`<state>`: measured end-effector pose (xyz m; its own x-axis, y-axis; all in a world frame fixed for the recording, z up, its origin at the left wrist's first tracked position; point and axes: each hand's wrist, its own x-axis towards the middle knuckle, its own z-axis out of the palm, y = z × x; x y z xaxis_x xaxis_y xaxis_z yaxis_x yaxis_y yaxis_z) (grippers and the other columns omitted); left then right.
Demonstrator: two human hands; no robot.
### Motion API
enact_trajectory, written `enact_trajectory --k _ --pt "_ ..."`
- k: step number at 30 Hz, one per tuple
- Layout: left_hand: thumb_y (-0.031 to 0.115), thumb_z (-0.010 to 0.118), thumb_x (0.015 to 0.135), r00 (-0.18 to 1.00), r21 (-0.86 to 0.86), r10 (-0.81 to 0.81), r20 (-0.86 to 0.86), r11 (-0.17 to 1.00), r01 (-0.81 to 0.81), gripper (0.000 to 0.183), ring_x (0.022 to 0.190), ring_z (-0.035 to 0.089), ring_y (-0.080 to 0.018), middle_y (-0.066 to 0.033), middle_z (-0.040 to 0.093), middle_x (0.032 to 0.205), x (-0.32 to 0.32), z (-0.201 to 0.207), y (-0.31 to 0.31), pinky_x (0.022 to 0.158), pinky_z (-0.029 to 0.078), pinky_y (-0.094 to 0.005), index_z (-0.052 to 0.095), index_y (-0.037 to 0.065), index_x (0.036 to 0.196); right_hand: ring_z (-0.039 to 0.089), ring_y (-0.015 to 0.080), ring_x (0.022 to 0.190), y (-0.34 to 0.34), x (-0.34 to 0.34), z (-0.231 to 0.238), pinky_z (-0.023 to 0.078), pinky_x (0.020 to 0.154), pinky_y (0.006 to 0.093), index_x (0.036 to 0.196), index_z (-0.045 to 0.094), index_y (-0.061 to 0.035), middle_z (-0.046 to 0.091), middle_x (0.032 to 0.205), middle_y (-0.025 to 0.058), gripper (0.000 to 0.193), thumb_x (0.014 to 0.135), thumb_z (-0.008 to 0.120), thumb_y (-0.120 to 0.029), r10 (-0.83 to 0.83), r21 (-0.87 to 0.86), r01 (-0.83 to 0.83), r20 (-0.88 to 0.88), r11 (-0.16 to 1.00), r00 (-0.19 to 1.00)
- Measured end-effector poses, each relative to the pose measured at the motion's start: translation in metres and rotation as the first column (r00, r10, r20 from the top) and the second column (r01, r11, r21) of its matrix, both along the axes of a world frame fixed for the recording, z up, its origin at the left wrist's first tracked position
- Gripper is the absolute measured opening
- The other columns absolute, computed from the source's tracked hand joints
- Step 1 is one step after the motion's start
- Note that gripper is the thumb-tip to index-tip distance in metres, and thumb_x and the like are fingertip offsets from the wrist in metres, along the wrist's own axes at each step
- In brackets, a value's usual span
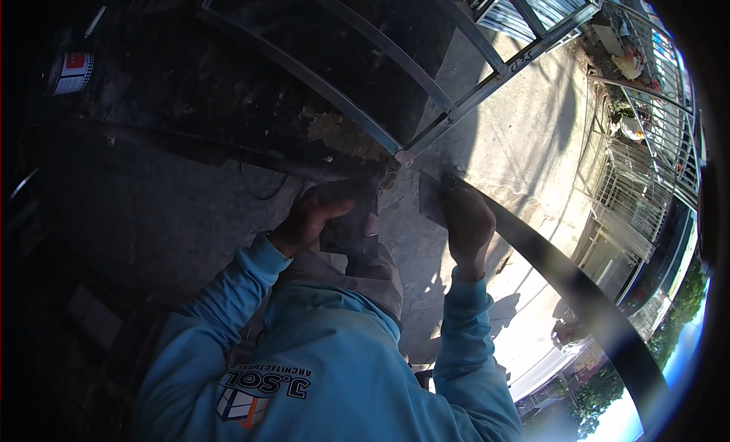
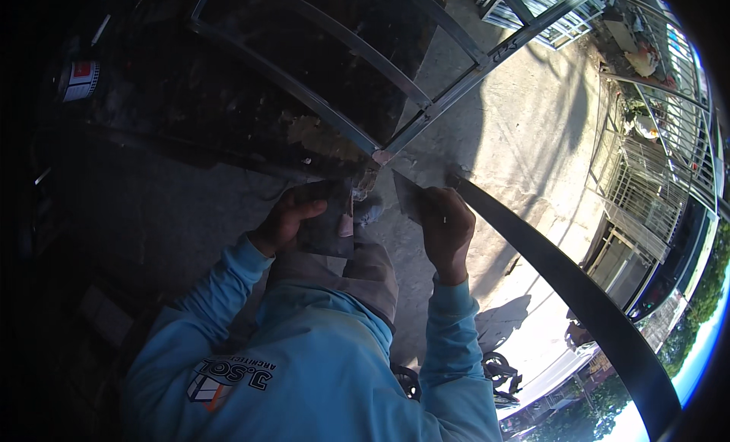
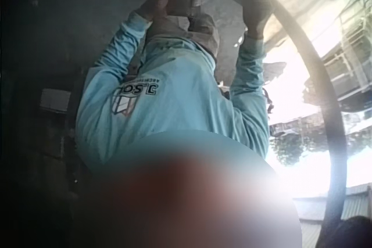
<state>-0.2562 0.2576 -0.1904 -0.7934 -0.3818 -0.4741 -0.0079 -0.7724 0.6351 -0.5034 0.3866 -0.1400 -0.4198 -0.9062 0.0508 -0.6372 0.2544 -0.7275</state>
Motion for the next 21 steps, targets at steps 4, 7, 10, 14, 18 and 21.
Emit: enact_trajectory --k 4,7,10,14,18,21 --pt "0.018 0.057 0.089 1.0 -0.017 -0.025 -0.015 1.0 0.025 0.043 0.11 0.059 -0.0171 -0.0093 0.064 0.118 -0.006 -0.001 -0.004 0.1 0.042 -0.0318 0.056 -0.001 0.128 0.066 0.0209 0.077 -0.004 0.026 0.019 0.051 0.067 0.029 0.099 0.068 0.0029 0.068 0.088 0.0132 0.016 0.083 0.064 0.005 -0.121 0.052 0.113 0.198 0.992 0.973" --pt "0.017 0.056 0.089 0.998 -0.138 0.0 0.061 0.99 0.008 0.042 0.11 0.059 -0.0162 -0.0089 0.064 0.118 -0.006 -0.001 -0.004 0.099 0.043 -0.0308 0.057 -0.001 0.127 0.065 0.0164 0.076 -0.007 0.024 0.0 0.049 0.069 0.0276 0.098 0.068 0.0021 0.069 0.087 0.0122 0.014 0.085 0.066 -0.001 -0.151 0.089 0.13 0.293 0.988 0.944" --pt "0.02 0.06 0.089 0.996 -0.097 0.017 0.086 0.995 -0.008 0.039 0.108 0.061 -0.019 -0.0093 0.065 0.119 -0.001 0.002 -0.006 0.099 0.043 -0.0315 0.06 0.001 0.123 0.063 0.0122 0.076 -0.016 0.027 -0.018 0.048 0.07 0.0261 0.098 0.068 0.002 0.069 0.086 0.0105 0.015 0.085 0.068 -0.006 -0.245 0.187 0.18 0.428 0.966 0.87" --pt "0.018 0.06 0.089 0.996 -0.025 0.058 0.064 0.998 -0.057 0.038 0.108 0.061 -0.0185 -0.0088 0.065 0.118 0.011 -0.014 -0.005 0.099 0.043 -0.0307 0.06 0.001 0.123 0.062 0.0094 0.079 -0.031 0.027 -0.03 0.048 0.071 0.0256 0.096 0.068 0.0038 0.07 0.086 0.0085 0.017 0.084 0.07 -0.008 -0.349 0.245 0.252 0.559 0.936 0.752" --pt "0.012 0.057 0.087 0.996 0.002 0.076 0.045 0.997 -0.076 0.04 0.105 0.061 -0.0143 -0.0068 0.065 0.116 0.007 -0.003 -0.009 0.095 0.045 -0.0287 0.057 -0.001 0.125 0.063 0.0097 0.079 -0.031 0.021 -0.044 0.048 0.072 0.0255 0.097 0.068 0.0042 0.07 0.087 0.0082 0.017 0.084 0.07 -0.008 -0.347 0.212 0.274 0.569 0.938 0.745" --pt "0.012 0.058 0.087 0.995 -0.007 0.033 0.094 0.999 -0.033 0.042 0.105 0.061 -0.0139 -0.0067 0.064 0.116 0.012 -0.009 -0.006 0.094 0.045 -0.0285 0.056 -0.001 0.126 0.063 0.0103 0.08 -0.03 0.016 -0.043 0.048 0.073 0.0253 0.098 0.067 0.0044 0.07 0.087 0.008 0.019 0.084 0.07 -0.008 -0.325 0.212 0.249 0.528 0.945 0.785"
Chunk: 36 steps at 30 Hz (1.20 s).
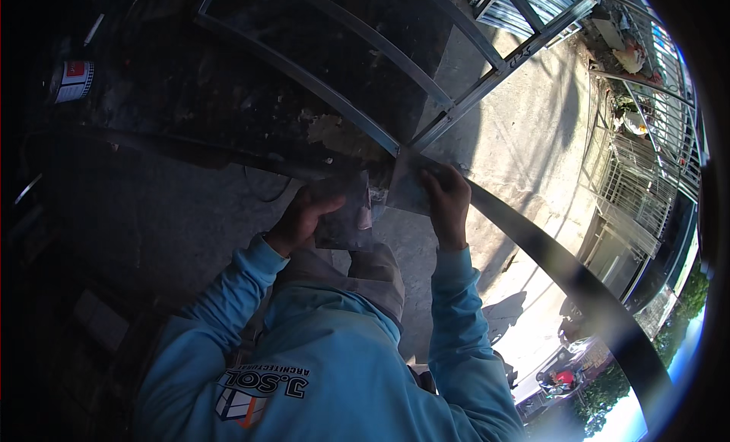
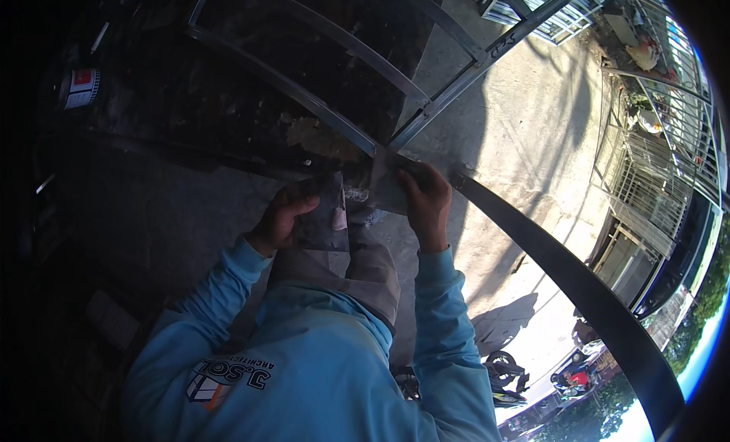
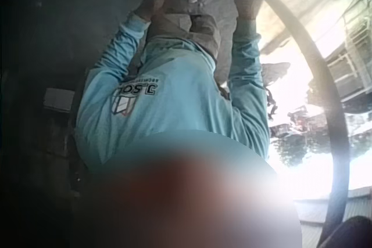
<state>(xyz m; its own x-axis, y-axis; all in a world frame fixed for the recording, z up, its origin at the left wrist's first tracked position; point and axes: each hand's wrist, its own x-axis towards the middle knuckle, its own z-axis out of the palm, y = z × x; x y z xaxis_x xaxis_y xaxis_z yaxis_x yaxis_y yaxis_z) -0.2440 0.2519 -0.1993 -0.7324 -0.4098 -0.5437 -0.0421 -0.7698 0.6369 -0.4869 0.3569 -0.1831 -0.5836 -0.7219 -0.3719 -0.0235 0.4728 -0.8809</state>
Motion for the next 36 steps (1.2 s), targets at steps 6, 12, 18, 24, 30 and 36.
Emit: enact_trajectory --k 6,12,18,24,30,36 --pt "0.011 0.058 0.087 1.0 0.001 0.019 -0.02 1.0 -0.019 0.041 0.104 0.06 -0.0128 -0.0065 0.065 0.114 -0.004 0.0 0.003 0.094 0.046 -0.0285 0.057 -0.001 0.126 0.063 0.0109 0.08 0.012 -0.005 0.015 0.048 0.072 0.0253 0.1 0.067 0.0041 0.07 0.088 0.0073 0.021 0.085 0.07 -0.009 -0.142 0.055 0.136 0.121 0.989 0.982" --pt "0.012 0.06 0.087 0.989 0.054 -0.105 -0.107 0.992 0.111 0.043 0.108 0.06 -0.0164 -0.0084 0.064 0.118 -0.011 0.001 0.006 0.098 0.044 -0.03 0.056 -0.001 0.128 0.059 0.0092 0.076 0.037 -0.007 0.046 0.046 0.07 0.0242 0.092 0.064 0.0024 0.066 0.082 0.0039 0.015 0.083 0.07 -0.009 -0.088 0.065 0.077 0.18 0.995 0.98" --pt "0.012 0.061 0.089 0.962 0.231 -0.172 -0.21 0.948 0.22 0.037 0.102 0.063 -0.0206 -0.01 0.065 0.117 -0.028 0.027 0.019 0.096 0.047 -0.0326 0.058 -0.001 0.124 0.059 0.0098 0.075 0.045 0.0 0.047 0.046 0.068 0.0251 0.091 0.064 -0.0012 0.065 0.082 0.0018 0.018 0.081 0.073 -0.013 0.055 0.049 -0.119 0.677 0.992 0.734" --pt "0.013 0.06 0.09 0.96 0.34 -0.003 -0.282 0.935 0.103 0.038 0.107 0.062 -0.0206 -0.0104 0.064 0.119 -0.017 0.02 0.014 0.099 0.046 -0.0328 0.057 0.0 0.126 0.062 0.0118 0.075 0.059 -0.017 0.056 0.049 0.069 0.0262 0.096 0.065 0.002 0.066 0.083 0.0054 0.014 0.084 0.066 -0.004 0.217 0.155 -0.249 0.195 0.956 0.956" --pt "0.017 0.059 0.09 0.999 -0.137 0.023 -0.026 0.99 -0.026 0.041 0.112 0.06 -0.0191 -0.01 0.063 0.121 -0.015 0.012 0.012 0.1 0.043 -0.0324 0.057 0.001 0.128 0.068 0.0202 0.085 0.058 0.007 0.062 0.052 0.069 0.0288 0.095 0.066 0.0011 0.066 0.093 0.0125 0.019 0.077 0.069 0.009 0.307 0.052 -0.304 -0.261 0.951 0.915" --pt "0.014 0.055 0.091 0.999 -0.139 -0.044 -0.031 0.989 0.04 0.037 0.108 0.061 -0.0172 -0.0091 0.064 0.118 -0.013 0.016 0.011 0.097 0.046 -0.0322 0.057 -0.001 0.125 0.067 0.0255 0.084 0.071 0.033 0.039 0.052 0.07 0.0302 0.096 0.067 0.0001 0.066 0.091 0.0142 0.022 0.077 0.067 0.01 0.038 -0.134 -0.059 -0.153 0.989 0.988"
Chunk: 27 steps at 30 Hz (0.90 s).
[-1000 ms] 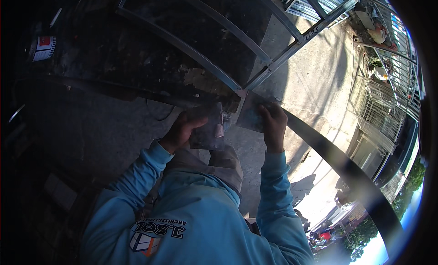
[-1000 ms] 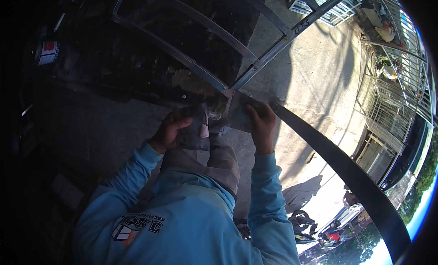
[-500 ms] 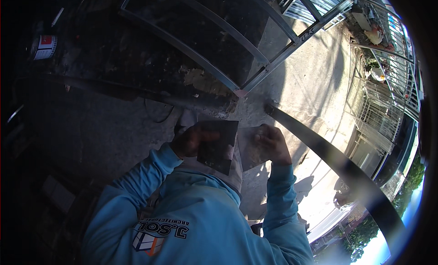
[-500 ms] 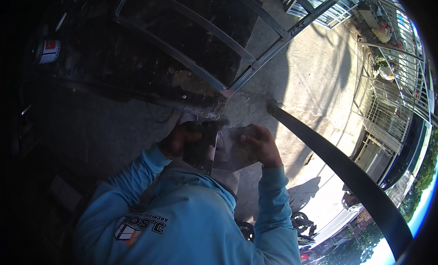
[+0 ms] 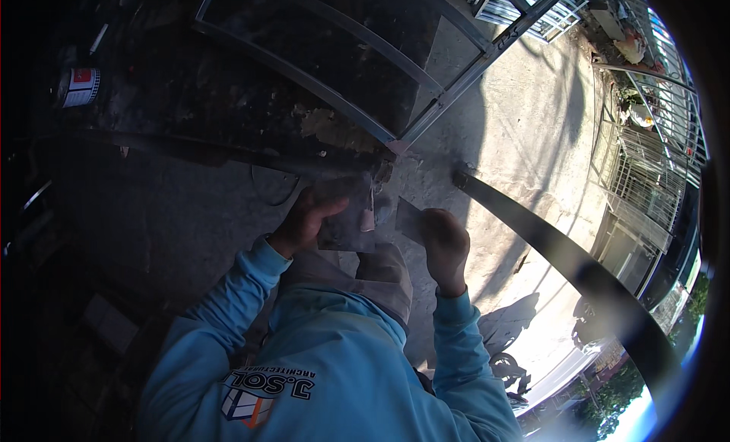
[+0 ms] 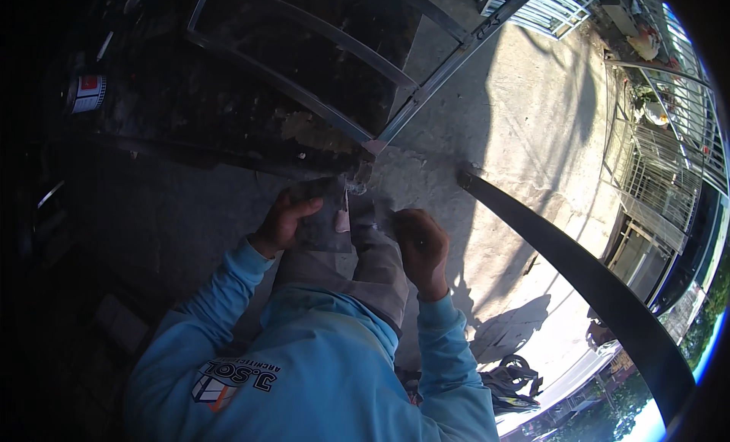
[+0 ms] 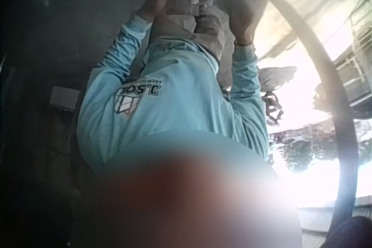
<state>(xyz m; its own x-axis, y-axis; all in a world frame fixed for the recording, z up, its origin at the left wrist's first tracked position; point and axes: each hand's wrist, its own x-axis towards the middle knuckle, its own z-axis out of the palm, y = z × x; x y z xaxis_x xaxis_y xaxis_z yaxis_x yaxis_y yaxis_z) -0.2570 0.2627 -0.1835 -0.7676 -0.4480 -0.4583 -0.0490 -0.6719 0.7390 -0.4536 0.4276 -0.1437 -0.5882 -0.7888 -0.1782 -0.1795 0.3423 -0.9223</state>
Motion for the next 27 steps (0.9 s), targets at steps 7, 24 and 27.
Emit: enact_trajectory --k 7,24,27 --pt "0.016 0.055 0.091 0.994 0.457 -0.004 0.106 0.888 -0.045 0.04 0.103 0.063 -0.0195 -0.0107 0.063 0.117 -0.001 0.005 0.028 0.093 0.05 -0.0339 0.054 -0.001 0.127 0.062 0.0236 0.074 0.01 0.027 0.004 0.05 0.064 0.0333 0.102 0.069 -0.0034 0.064 0.093 0.011 0.034 0.07 0.071 0.007 0.13 -0.353 -0.299 -0.43 0.887 0.893" --pt "0.02 0.055 0.091 0.998 0.404 0.011 0.054 0.914 -0.032 0.041 0.096 0.065 -0.0178 -0.0098 0.064 0.108 -0.031 0.02 0.059 0.088 0.052 -0.0326 0.052 -0.002 0.126 0.059 0.0233 0.072 0.073 0.024 -0.016 0.048 0.059 0.0347 0.103 0.07 -0.0061 0.063 0.093 0.009 0.039 0.066 0.072 0.008 0.036 -0.37 -0.239 -0.48 0.898 0.876" --pt "0.016 0.054 0.092 0.992 0.494 0.104 -0.068 0.868 -0.057 0.037 0.103 0.063 -0.019 -0.0104 0.063 0.114 -0.028 0.033 0.058 0.093 0.05 -0.0341 0.054 -0.001 0.125 0.059 0.0239 0.072 0.082 0.009 -0.037 0.048 0.059 0.0348 0.1 0.07 -0.0047 0.064 0.09 0.0096 0.035 0.067 0.072 0.008 0.089 -0.23 -0.19 -0.389 0.955 0.917"
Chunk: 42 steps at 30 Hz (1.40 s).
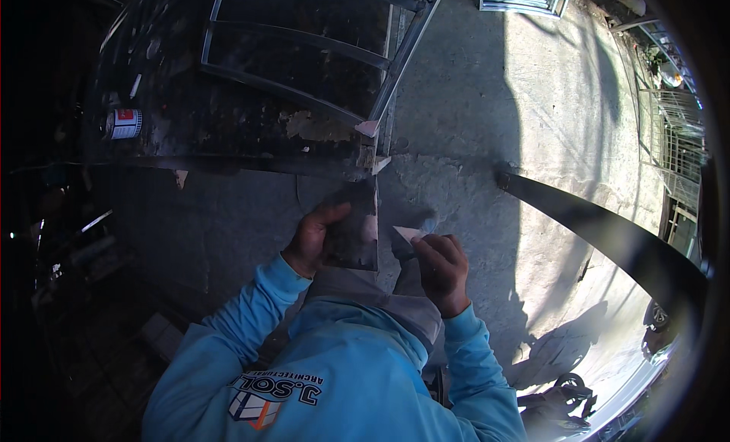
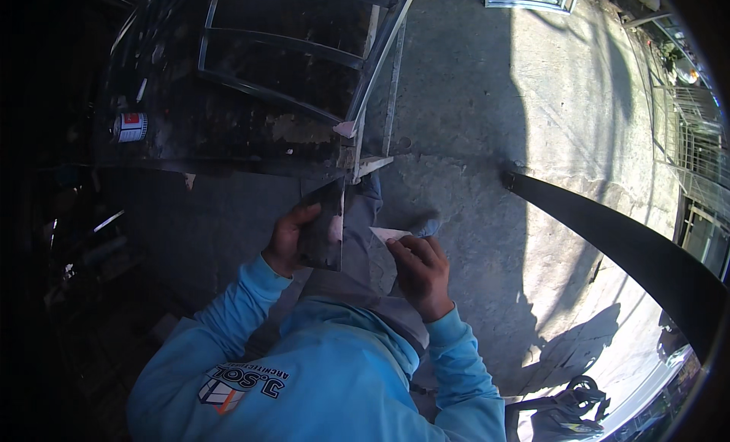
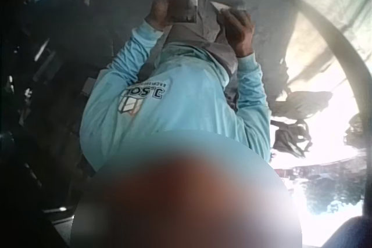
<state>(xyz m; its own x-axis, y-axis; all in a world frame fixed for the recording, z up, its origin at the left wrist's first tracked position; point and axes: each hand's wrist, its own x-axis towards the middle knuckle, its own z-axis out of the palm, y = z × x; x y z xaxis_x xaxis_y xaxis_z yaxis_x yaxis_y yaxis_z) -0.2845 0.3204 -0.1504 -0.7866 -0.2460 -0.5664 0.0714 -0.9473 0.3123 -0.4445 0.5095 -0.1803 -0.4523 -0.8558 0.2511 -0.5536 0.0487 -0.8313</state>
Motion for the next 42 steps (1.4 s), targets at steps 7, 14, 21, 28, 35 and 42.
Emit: enact_trajectory --k 7,14,21,28,35,42 --pt "0.018 0.054 0.091 0.98 -0.451 0.0 0.197 0.888 0.09 0.035 0.095 0.066 -0.0163 -0.0095 0.067 0.107 0.014 0.0 -0.001 0.086 0.053 -0.0314 0.059 -0.001 0.119 0.062 0.025 0.073 -0.023 -0.02 0.008 0.049 0.062 0.0335 0.093 0.07 -0.0035 0.065 0.088 0.0111 0.024 0.073 0.069 0.009 -0.109 -0.054 0.12 0.173 0.991 0.979" --pt "0.019 0.054 0.093 0.938 -0.811 0.053 0.342 0.521 0.266 0.034 0.098 0.065 -0.0166 -0.0094 0.068 0.106 0.032 -0.002 -0.004 0.087 0.051 -0.0301 0.061 -0.002 0.118 0.059 0.0231 0.072 -0.056 -0.033 0.053 0.049 0.06 0.034 0.091 0.07 -0.0054 0.063 0.085 0.0078 0.026 0.068 0.071 0.006 0.119 -0.044 -0.12 -0.006 0.992 0.993" --pt "0.016 0.057 0.092 0.946 -0.731 0.069 0.316 0.654 0.196 0.028 0.094 0.067 -0.0227 -0.0144 0.069 0.1 0.014 0.017 -0.008 0.083 0.05 -0.0325 0.063 -0.004 0.11 0.058 0.0231 0.074 -0.076 -0.016 0.063 0.049 0.062 0.0371 0.093 0.069 -0.0099 0.062 0.086 0.0055 0.031 0.063 0.073 -0.002 0.233 0.096 -0.217 -0.213 0.971 0.949" --pt "0.016 0.057 0.091 0.901 -0.692 -0.214 0.376 0.582 0.427 0.024 0.088 0.067 -0.0236 -0.0148 0.069 0.096 0.027 -0.001 0.0 0.078 0.051 -0.0338 0.063 -0.002 0.105 0.062 0.0131 0.081 -0.088 -0.04 0.008 0.05 0.07 0.0284 0.094 0.066 -0.0032 0.066 0.09 0.0037 0.02 0.076 0.072 0.003 -0.129 0.284 -0.033 0.53 0.958 0.838" --pt "0.015 0.056 0.09 0.916 -0.569 -0.133 0.38 0.746 0.345 0.022 0.088 0.068 -0.0216 -0.011 0.069 0.094 0.034 0.003 -0.013 0.081 0.052 -0.0335 0.064 0.0 0.104 0.061 0.0103 0.082 -0.122 -0.078 -0.052 0.049 0.074 0.0251 0.09 0.063 0.0001 0.067 0.088 0.0026 0.015 0.079 0.074 0.0 -0.148 0.263 -0.1 0.774 0.96 0.615" --pt "0.017 0.056 0.091 0.916 -0.602 -0.102 0.389 0.724 0.336 0.022 0.09 0.067 -0.0198 -0.0102 0.069 0.095 0.04 -0.001 -0.019 0.081 0.052 -0.0331 0.064 0.0 0.104 0.061 0.0102 0.081 -0.149 -0.09 -0.067 0.049 0.076 0.0261 0.091 0.064 -0.0003 0.067 0.086 0.0028 0.017 0.079 0.074 -0.001 -0.065 0.199 -0.176 0.817 0.964 0.572"
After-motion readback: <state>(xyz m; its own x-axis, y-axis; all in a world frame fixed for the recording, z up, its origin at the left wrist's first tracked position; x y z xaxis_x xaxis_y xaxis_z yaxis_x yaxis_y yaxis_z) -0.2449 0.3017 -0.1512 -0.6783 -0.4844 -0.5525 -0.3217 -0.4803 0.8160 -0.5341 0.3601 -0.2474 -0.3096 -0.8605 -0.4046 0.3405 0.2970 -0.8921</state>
